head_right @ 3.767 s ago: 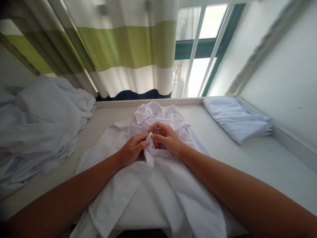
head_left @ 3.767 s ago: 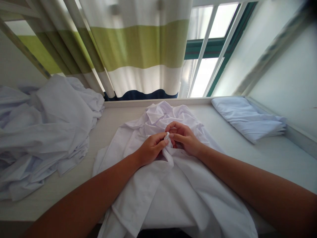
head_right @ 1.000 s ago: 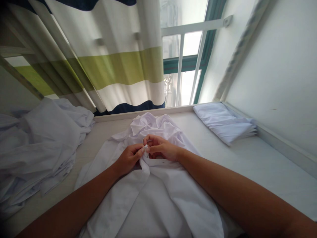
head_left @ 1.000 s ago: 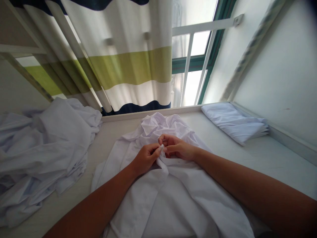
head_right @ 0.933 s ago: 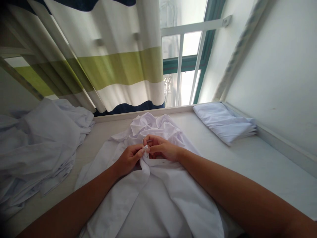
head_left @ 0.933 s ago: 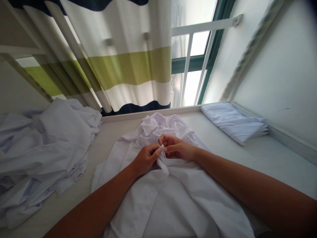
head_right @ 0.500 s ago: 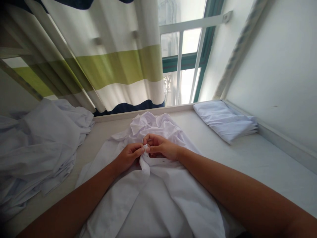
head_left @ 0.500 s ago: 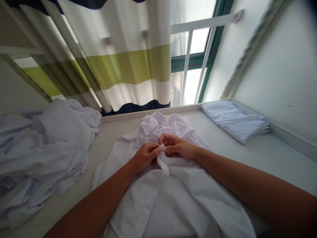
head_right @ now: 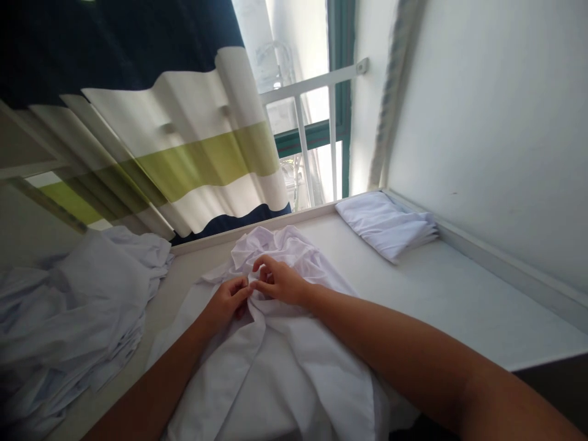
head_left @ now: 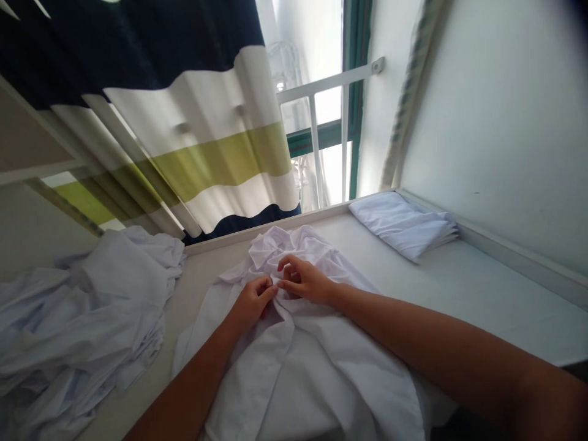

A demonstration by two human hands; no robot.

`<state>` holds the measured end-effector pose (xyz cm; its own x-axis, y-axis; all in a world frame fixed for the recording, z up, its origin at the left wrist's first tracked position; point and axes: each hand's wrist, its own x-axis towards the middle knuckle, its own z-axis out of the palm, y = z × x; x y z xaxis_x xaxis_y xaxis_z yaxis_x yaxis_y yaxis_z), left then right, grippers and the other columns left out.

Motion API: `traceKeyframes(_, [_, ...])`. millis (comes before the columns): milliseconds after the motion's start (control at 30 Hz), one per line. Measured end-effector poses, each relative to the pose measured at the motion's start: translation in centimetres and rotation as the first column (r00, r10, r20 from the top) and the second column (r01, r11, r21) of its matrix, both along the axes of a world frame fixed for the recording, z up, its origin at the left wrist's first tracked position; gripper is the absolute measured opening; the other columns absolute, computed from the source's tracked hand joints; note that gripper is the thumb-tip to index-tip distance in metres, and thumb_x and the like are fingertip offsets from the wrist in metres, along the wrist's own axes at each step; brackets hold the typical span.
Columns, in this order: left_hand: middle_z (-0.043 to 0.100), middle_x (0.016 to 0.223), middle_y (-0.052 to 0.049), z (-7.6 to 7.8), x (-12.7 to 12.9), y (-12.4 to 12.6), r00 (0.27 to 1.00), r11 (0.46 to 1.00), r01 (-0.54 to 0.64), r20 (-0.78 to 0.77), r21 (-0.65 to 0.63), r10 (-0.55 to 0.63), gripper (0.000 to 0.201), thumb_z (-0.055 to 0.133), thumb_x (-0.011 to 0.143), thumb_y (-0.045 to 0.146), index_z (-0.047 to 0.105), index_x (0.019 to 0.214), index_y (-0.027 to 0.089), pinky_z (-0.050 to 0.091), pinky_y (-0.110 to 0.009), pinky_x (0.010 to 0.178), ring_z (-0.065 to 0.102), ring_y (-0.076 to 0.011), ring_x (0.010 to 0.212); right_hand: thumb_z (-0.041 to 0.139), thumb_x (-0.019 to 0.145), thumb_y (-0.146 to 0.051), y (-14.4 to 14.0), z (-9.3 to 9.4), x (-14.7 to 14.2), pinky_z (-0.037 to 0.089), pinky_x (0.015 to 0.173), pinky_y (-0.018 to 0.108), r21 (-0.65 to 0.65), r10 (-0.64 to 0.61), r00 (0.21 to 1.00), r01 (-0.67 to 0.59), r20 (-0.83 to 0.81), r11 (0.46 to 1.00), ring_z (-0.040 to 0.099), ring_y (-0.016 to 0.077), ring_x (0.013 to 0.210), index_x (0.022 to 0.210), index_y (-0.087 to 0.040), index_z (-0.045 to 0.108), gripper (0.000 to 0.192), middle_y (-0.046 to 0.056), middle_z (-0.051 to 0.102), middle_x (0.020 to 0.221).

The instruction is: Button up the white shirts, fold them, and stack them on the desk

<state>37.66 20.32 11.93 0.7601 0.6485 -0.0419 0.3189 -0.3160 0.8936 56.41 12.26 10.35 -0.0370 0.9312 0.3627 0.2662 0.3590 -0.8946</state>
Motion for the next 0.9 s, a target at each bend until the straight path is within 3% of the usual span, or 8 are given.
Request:
traceKeyframes(100, [0.046,0.049,0.005,1.7,-0.2,-0.4,0.976,0.984,0.038,-0.220,0.172,0.000,0.039,0.045,0.094,0.050,0.046,0.068,0.021,0.033,-0.027,0.053,0.046,-0.0141,0.047,0.059,0.091,-0.047,-0.5,1.0,0.8,0.032,0.061,0.026,0.139,-0.194,0.890,0.149,0.413,0.979,0.049,0.0129,0.061,0.090,-0.020,0.060,0.027,-0.001,0.057,0.067])
traceKeyframes(167, [0.052,0.057,0.001,3.1,-0.6,-1.6,0.944,0.923,0.055,-0.322,0.382,0.077,0.040,0.038,0.097,0.045,0.049,0.067,0.021,0.032,-0.028,0.060,0.051,-0.0166,0.056,0.058,0.089,-0.059,-0.7,1.5,1.7,0.028,0.061,0.029,0.074,-0.117,0.775,0.090,0.621,0.993,0.047,0.0138,0.060,0.072,-0.019,0.063,0.044,0.002,0.058,0.064])
traceKeyframes(267, [0.061,0.069,-0.002,4.7,-1.7,-4.7,0.858,0.830,0.164,-0.493,0.532,0.146,0.041,0.037,0.097,0.045,0.052,0.067,0.021,0.028,-0.030,0.063,0.054,-0.0195,0.066,0.058,0.080,-0.075,-0.8,2.0,3.3,0.027,0.059,0.029,-0.178,0.143,0.704,-0.024,0.696,0.984,0.047,0.0134,0.057,0.062,-0.018,0.066,0.060,0.003,0.058,0.060])
traceKeyframes(367, [0.067,0.077,-0.004,4.9,-2.6,-7.9,0.782,0.817,0.298,-0.617,0.494,0.088,0.034,0.052,0.089,0.052,0.059,0.073,0.022,0.027,-0.030,0.063,0.058,-0.0224,0.072,0.071,0.067,-0.074,-0.9,2.5,4.7,0.031,0.059,0.026,-0.398,0.361,0.703,-0.121,0.612,0.909,0.052,0.0134,0.060,0.069,-0.018,0.073,0.056,0.000,0.064,0.063])
traceKeyframes(500, [0.069,0.080,-0.004,4.4,-2.7,-9.5,0.789,0.854,0.339,-0.614,0.395,-0.029,0.024,0.053,0.088,0.037,0.062,0.074,0.021,0.030,-0.030,0.066,0.060,-0.0227,0.075,0.082,0.059,-0.064,-1.2,3.4,6.0,0.038,0.064,0.024,-0.566,0.561,0.699,-0.267,0.444,0.780,0.059,0.0147,0.073,0.088,-0.021,0.079,0.052,-0.002,0.072,0.082])
traceKeyframes(600, [0.064,0.074,-0.002,4.5,-2.0,-8.9,0.853,0.918,0.263,-0.517,0.298,-0.076,0.029,0.049,0.091,0.036,0.060,0.070,0.019,0.032,-0.029,0.066,0.056,-0.0205,0.071,0.086,0.054,-0.058,-1.3,3.7,6.6,0.039,0.063,0.023,-0.598,0.589,0.700,-0.285,0.405,0.749,0.058,0.0133,0.072,0.089,-0.022,0.078,0.051,-0.003,0.071,0.083])
traceKeyframes(767, [0.060,0.078,-0.002,4.5,-0.2,-8.3,0.972,0.986,0.068,-0.234,0.149,-0.032,0.027,0.055,0.089,0.041,0.063,0.079,0.017,0.037,-0.027,0.069,0.053,-0.0188,0.077,0.089,0.052,-0.045,-1.2,3.4,7.3,0.030,0.048,0.023,-0.679,0.585,0.739,-0.241,0.335,0.693,0.042,0.0084,0.046,0.069,-0.016,0.074,0.037,-0.005,0.054,0.050])
traceKeyframes(900, [0.060,0.077,-0.001,3.6,1.3,-7.9,0.997,0.999,-0.005,-0.077,-0.052,0.001,0.026,0.063,0.083,0.042,0.063,0.082,0.016,0.038,-0.025,0.066,0.053,-0.0164,0.073,0.087,0.055,-0.041,-1.2,3.4,7.7,0.028,0.042,0.022,-0.662,0.515,0.819,-0.241,0.255,0.710,0.040,0.0082,0.041,0.065,-0.015,0.070,0.033,-0.006,0.050,0.045])
